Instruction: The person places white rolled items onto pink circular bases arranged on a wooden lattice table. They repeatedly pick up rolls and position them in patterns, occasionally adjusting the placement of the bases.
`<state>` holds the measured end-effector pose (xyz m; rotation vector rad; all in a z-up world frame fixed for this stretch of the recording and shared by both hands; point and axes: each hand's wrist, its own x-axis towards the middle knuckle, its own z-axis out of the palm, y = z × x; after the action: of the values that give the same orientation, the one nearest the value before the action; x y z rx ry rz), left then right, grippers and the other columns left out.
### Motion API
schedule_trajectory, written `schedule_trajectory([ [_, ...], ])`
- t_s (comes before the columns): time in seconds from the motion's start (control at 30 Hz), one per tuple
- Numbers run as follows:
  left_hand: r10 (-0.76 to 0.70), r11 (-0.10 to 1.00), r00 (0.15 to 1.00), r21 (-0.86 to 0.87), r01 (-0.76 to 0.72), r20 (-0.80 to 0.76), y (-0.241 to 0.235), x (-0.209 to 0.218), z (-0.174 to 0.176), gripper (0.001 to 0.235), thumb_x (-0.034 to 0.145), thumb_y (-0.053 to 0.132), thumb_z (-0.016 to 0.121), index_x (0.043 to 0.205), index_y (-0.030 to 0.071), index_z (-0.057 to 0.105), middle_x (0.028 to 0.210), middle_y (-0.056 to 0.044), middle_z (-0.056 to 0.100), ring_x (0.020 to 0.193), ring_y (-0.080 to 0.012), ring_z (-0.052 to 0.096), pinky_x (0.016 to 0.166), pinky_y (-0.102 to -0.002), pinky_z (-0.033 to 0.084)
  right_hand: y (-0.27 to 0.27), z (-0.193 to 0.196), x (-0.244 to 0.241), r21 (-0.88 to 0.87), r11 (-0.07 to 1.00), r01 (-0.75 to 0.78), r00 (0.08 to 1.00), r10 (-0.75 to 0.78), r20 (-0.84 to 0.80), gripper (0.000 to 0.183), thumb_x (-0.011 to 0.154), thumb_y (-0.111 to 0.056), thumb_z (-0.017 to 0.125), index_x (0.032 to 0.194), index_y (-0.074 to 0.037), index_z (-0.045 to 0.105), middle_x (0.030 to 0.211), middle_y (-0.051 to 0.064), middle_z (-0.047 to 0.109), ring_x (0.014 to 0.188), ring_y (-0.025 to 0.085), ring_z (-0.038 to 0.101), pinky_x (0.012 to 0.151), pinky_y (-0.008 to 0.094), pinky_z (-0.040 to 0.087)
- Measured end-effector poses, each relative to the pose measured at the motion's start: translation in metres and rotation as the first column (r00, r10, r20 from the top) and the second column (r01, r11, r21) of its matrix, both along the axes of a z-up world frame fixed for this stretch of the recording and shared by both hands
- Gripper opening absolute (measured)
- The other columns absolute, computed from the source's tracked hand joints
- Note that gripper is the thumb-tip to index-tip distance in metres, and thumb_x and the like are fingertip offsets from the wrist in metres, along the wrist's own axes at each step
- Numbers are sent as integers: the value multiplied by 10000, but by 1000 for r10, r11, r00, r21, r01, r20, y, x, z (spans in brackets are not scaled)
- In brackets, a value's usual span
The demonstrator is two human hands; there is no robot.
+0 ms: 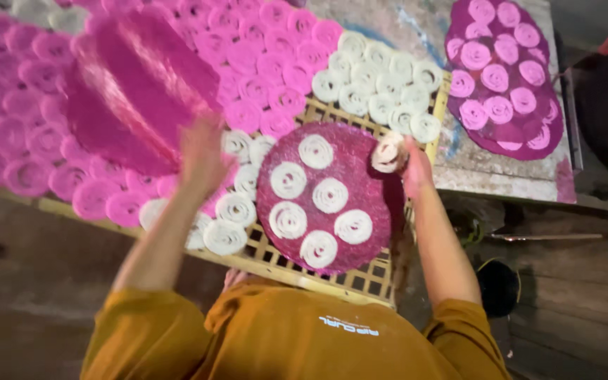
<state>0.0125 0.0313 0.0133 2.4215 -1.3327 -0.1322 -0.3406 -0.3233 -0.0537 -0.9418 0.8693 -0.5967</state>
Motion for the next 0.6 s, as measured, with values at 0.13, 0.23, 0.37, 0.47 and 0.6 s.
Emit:
schedule_trajectory([
  [0.13, -254, 966, 898, -41, 256, -360, 22, -72, -24, 394, 883, 290, 729, 1201, 74, 644, 1078, -130, 716, 964, -353, 696, 875, -489, 534, -1, -40, 79, -16, 998, -62, 989, 59, -134, 329, 913, -36, 710, 1237, 17, 679, 1077, 103, 737, 939, 203, 696, 840, 362, 587],
  [0.23, -584, 803, 772, -314, 506, -251, 48, -99, -27, 448, 747, 234, 811, 1158, 97, 697, 1200, -123, 664, 1112, -344, 622, 926, -492, 493, 5, -61, 151, 56, 995, -77, 996, 79, -40, 344, 864, -31, 695, 1207, -24, 677, 1068, 92, 747, 936, 213, 725, 816, 385, 598],
  [0.37, -688, 726, 683, -240, 645, -245, 64, -97, -28, 380, 770, 199, 801, 1133, 139, 708, 1214, -63, 632, 1178, -280, 566, 985, -477, 444, 8, -65, 207, -314, 934, -170, 961, 86, -265, 317, 890, -54, 706, 1205, -23, 706, 1066, 113, 756, 954, 242, 702, 828, 381, 561],
  [0.47, -745, 664, 645, -271, 697, -166, 60, -86, -37, 368, 774, 176, 796, 1124, 131, 694, 1209, -61, 620, 1165, -274, 559, 966, -453, 440, 13, -62, 220, -700, 648, -300, 835, -177, -521, 293, 864, -48, 709, 1154, -17, 728, 1046, 170, 757, 984, 334, 716, 858, 412, 563],
  [0.6, -806, 579, 591, -250, 776, -31, 53, -81, -48, 360, 779, 157, 762, 1125, 123, 667, 1171, -67, 609, 1135, -260, 567, 939, -425, 446, 32, -34, 216, -755, 470, -457, 734, -280, -619, 386, 837, -154, 799, 1179, -16, 685, 1071, 224, 712, 1011, 424, 679, 883, 463, 535],
])
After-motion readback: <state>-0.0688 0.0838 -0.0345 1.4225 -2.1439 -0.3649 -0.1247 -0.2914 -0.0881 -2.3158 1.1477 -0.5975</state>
